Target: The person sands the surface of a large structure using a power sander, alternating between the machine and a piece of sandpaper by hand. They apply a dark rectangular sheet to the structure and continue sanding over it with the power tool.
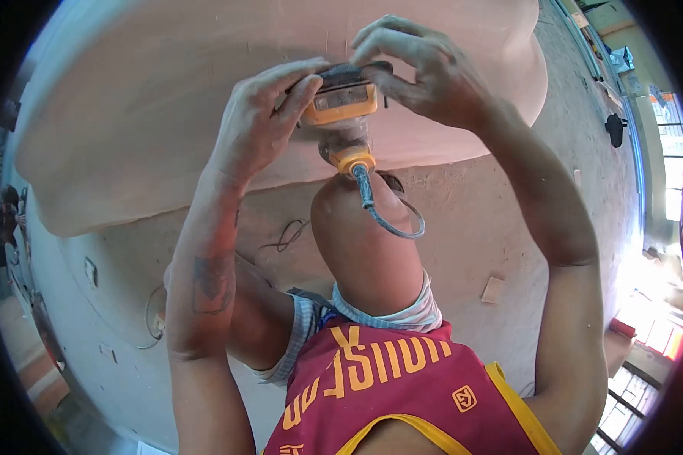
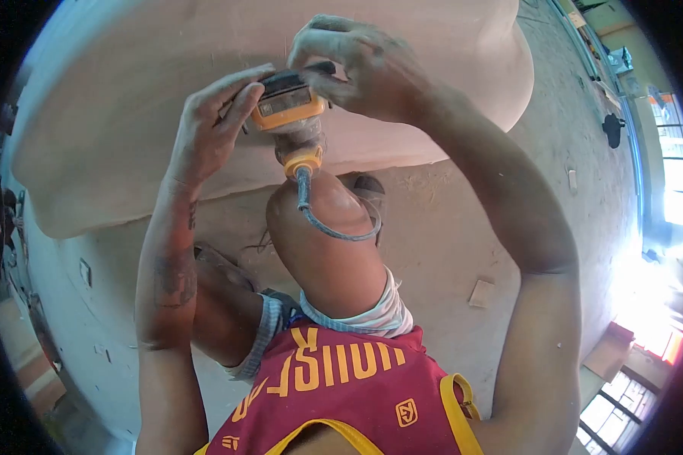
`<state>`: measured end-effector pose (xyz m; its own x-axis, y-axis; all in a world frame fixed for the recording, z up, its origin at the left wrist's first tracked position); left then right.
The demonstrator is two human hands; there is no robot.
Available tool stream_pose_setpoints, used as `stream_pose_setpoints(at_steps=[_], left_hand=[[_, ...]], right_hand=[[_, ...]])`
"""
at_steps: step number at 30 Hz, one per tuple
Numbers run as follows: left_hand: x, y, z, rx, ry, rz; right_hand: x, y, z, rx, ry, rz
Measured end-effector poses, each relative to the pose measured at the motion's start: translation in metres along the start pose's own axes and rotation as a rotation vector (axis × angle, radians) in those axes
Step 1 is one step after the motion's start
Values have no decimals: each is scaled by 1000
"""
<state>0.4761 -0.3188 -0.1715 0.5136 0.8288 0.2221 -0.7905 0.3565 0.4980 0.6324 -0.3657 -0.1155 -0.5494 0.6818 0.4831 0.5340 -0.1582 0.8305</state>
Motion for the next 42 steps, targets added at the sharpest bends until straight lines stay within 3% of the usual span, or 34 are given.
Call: stream_pose_setpoints(at_steps=[3,9,10,13,16,18,21,24,28,31,36,39,41,42], left_hand=[[2,2,-2,-4,45,-48],[38,-6,-24,-88,295,-393],[47,-12,-26,-66,336,-453],[74,-26,-1,72,227,-320],[63,-60,22,445,266,-412],[60,-71,12,395,267,-426],[55,-72,7,375,318,-492],[55,-72,8,342,353,-531],[59,-74,4,380,190,-564],[57,-69,8,500,82,-559],[44,-54,11,707,-139,-470],[44,-36,-16,600,58,-424],[39,-49,0,295,389,-438],[38,-50,1,287,377,-428]], right_hand=[[-3,-23,14,301,-99,94],[-25,-38,12,482,-355,162],[-27,-32,11,433,-321,225],[-38,-28,11,349,-286,355],[-46,-24,18,349,-301,387],[-54,-19,19,269,-290,446],[-97,-19,29,358,-405,761],[-127,-22,5,368,-428,862],[-89,-34,-65,734,-22,554],[-64,-65,-92,606,52,268],[-62,-69,-86,597,-7,303],[-63,-66,-84,601,-13,327],[-63,-66,-85,585,-20,323],[-63,-66,-85,572,-24,323]])
Point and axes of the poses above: each hand's wrist, its own x-axis towards the middle knuckle, its own y-axis out of the back of the hand, z = x × y, the point moved 10 cm from there along x, towards the middle knuckle, and after that the axes turned 9 degrees about y, right-handed, at the moved point
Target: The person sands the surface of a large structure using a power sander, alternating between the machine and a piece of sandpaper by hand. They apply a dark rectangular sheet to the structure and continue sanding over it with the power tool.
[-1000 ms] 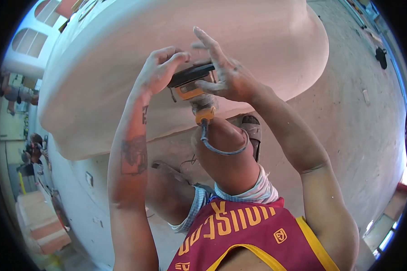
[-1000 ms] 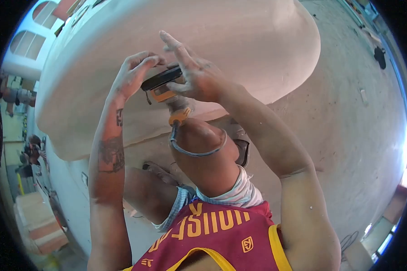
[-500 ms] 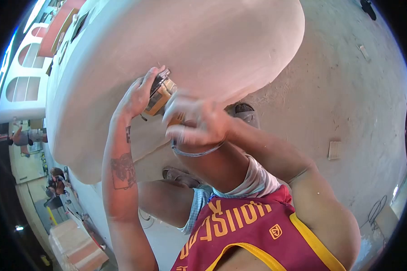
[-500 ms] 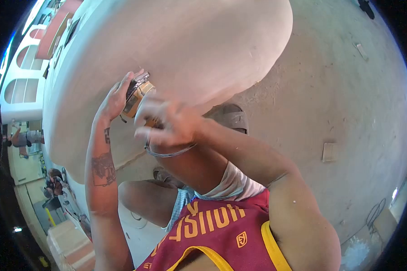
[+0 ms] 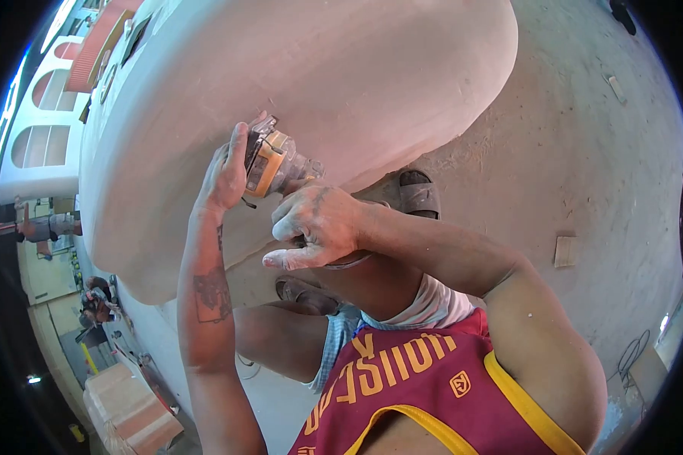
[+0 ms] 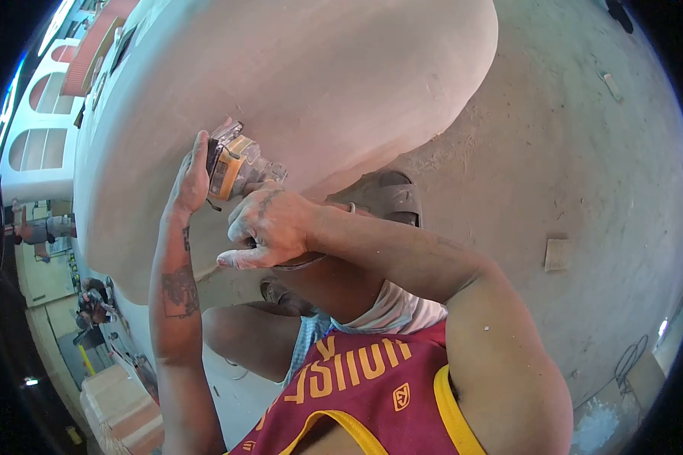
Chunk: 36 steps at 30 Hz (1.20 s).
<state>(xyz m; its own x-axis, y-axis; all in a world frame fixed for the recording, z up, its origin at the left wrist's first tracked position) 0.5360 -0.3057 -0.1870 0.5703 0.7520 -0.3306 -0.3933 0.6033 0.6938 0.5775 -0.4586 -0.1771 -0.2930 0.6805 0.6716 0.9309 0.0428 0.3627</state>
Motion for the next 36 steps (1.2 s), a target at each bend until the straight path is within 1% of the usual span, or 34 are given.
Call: stream_pose_setpoints(at_steps=[2,5,7,8,10,11,14,15,16,18,19,22,23,25,26,28,29,31,32,34,35,36], left_hand=[[-1,1,-4,-13,-19,23],[24,7,-63,229,100,48],[7,-1,-27,-12,24,-1],[1,-3,-12,-132,-16,-25],[1,-7,-21,-294,-40,-44],[2,-9,-27,-374,-52,-53],[7,-10,-52,-344,19,-91],[-1,-9,-42,-303,42,-67],[-14,-7,-19,-260,64,-44],[-19,-6,-13,-198,70,-30],[-14,-5,-21,-179,54,-39],[-12,-5,-20,-155,15,-27],[-12,-5,-19,-152,4,-16],[-3,-10,-28,-245,0,-64],[1,-11,-32,-293,-4,-88],[0,-8,-32,-234,47,-83],[-2,-7,-32,-206,76,-78],[-3,-12,-30,-368,140,-103],[-3,-14,-31,-447,172,-117],[6,-19,-41,-530,152,-213],[8,-22,-47,-572,143,-260],[5,-19,-44,-563,143,-230]], right_hand=[[1,1,0,-14,0,6],[3,2,-2,-13,0,43],[2,2,0,-5,-1,75],[2,2,1,-7,-20,57],[2,1,4,-6,-60,22],[2,1,3,-11,-47,35],[1,0,3,-21,-28,55],[1,-1,4,-21,-30,51],[1,-1,5,-21,-32,48],[2,-3,7,-11,-80,-14],[2,-4,8,-6,-103,-45],[1,-3,8,-12,-103,-58],[2,4,10,47,-134,3],[4,22,16,164,-197,123],[5,36,20,119,-199,213],[10,64,32,35,-198,384],[17,72,36,-59,-182,370],[30,92,48,-249,-148,347],[37,92,53,-286,-101,262],[50,90,60,-361,-3,95],[54,87,64,-352,7,-10],[60,88,61,-372,28,-54]])
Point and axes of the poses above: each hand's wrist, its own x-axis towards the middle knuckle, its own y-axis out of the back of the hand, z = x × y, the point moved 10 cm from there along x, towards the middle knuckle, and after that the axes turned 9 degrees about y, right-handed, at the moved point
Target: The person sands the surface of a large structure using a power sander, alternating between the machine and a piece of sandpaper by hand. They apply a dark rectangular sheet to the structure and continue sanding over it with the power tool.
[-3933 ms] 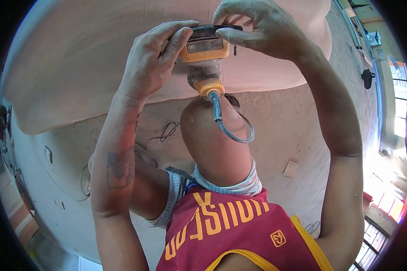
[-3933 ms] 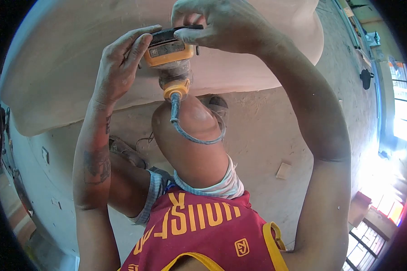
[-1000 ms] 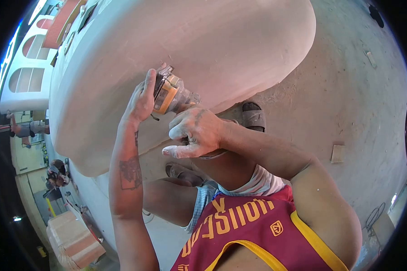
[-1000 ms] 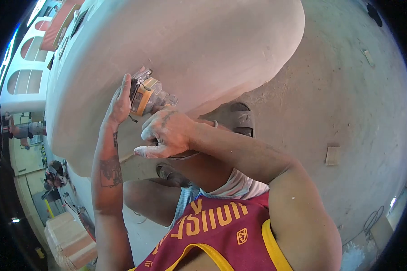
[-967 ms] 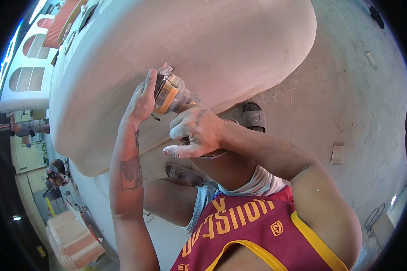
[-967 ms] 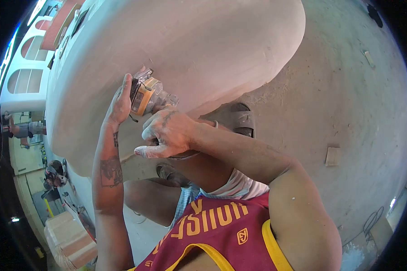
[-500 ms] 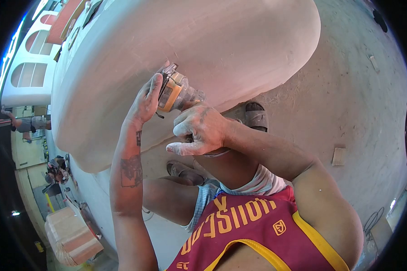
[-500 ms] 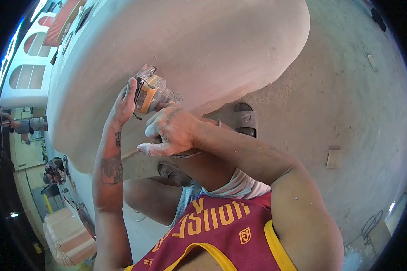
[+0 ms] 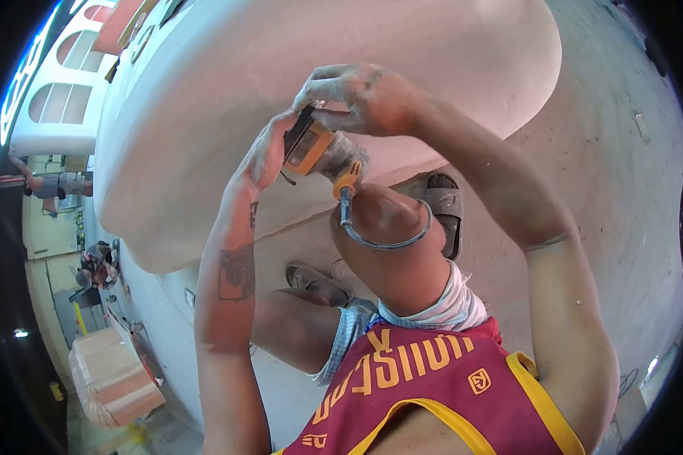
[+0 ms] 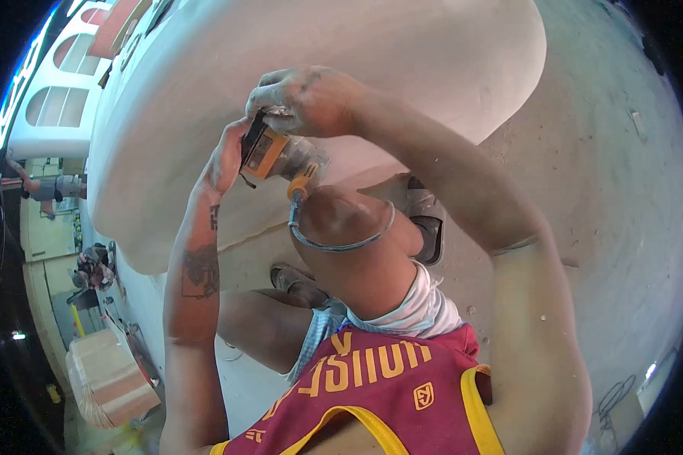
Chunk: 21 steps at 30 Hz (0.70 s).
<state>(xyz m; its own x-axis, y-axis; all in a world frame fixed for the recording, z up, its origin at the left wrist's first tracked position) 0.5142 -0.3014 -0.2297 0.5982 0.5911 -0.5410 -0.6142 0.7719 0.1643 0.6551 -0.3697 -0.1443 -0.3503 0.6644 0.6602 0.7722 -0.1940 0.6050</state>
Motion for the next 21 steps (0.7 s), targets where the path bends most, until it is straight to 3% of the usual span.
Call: stream_pose_setpoints(at_steps=[2,8,11,14,17,20,21], left_hand=[[-6,-3,6,18,-12,57],[-24,-2,41,366,-468,258],[-36,-13,54,573,-561,286],[-34,-15,53,744,-461,335],[-39,-20,59,751,-515,329],[-34,-14,52,681,-455,318],[-28,-9,45,512,-417,255]], right_hand=[[8,-1,-4,-42,52,-77],[18,-5,-11,-142,221,-79],[18,-9,-12,-197,232,-101],[19,-9,-15,-212,243,-137],[20,-8,-20,-219,243,-177],[19,-10,-22,-231,258,-180],[18,-11,-23,-234,266,-175]])
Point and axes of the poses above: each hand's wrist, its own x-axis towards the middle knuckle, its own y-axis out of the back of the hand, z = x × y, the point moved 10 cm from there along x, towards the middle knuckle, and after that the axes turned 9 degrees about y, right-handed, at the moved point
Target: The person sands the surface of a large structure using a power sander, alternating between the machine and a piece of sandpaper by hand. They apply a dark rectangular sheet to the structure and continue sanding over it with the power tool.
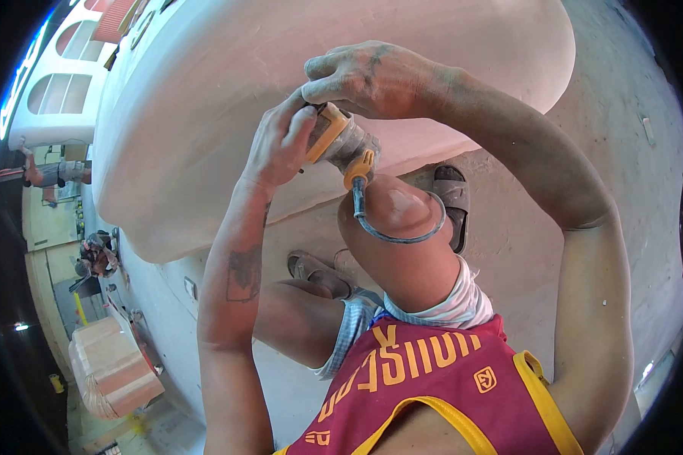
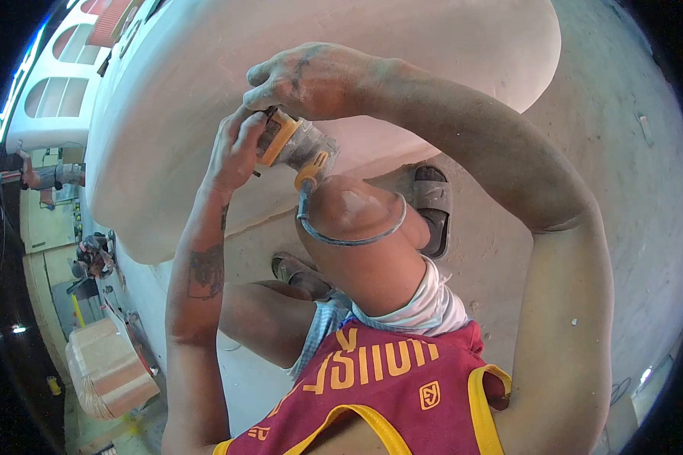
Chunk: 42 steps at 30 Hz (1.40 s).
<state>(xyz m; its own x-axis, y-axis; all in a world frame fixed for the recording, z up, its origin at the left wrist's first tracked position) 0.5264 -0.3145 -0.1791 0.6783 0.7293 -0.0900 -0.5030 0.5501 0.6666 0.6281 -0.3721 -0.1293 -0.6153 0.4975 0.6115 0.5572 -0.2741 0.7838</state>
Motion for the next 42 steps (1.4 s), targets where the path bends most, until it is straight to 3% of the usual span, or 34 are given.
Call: stream_pose_setpoints(at_steps=[2,5,9,12,20,23,32,38,42], left_hand=[[6,-5,-20,-344,98,-76],[0,-10,-14,-488,183,-93],[-1,-9,-22,-396,204,-146],[-1,-14,-20,-387,216,-205],[-2,-16,-35,-519,441,-302],[4,-13,-65,-574,543,-444],[3,-10,-52,-483,539,-380],[4,-14,-27,-354,361,-272],[2,-9,-28,-63,321,-160]], right_hand=[[-1,-2,4,-3,-4,21],[-4,-3,5,-16,4,11],[-5,-3,3,6,22,-29],[-11,-2,2,-14,40,78],[-18,-6,10,96,-83,168],[-19,-9,10,79,-75,170],[-21,-5,9,109,-72,203],[-32,-6,15,132,-103,255],[-35,-6,22,272,-175,237]])
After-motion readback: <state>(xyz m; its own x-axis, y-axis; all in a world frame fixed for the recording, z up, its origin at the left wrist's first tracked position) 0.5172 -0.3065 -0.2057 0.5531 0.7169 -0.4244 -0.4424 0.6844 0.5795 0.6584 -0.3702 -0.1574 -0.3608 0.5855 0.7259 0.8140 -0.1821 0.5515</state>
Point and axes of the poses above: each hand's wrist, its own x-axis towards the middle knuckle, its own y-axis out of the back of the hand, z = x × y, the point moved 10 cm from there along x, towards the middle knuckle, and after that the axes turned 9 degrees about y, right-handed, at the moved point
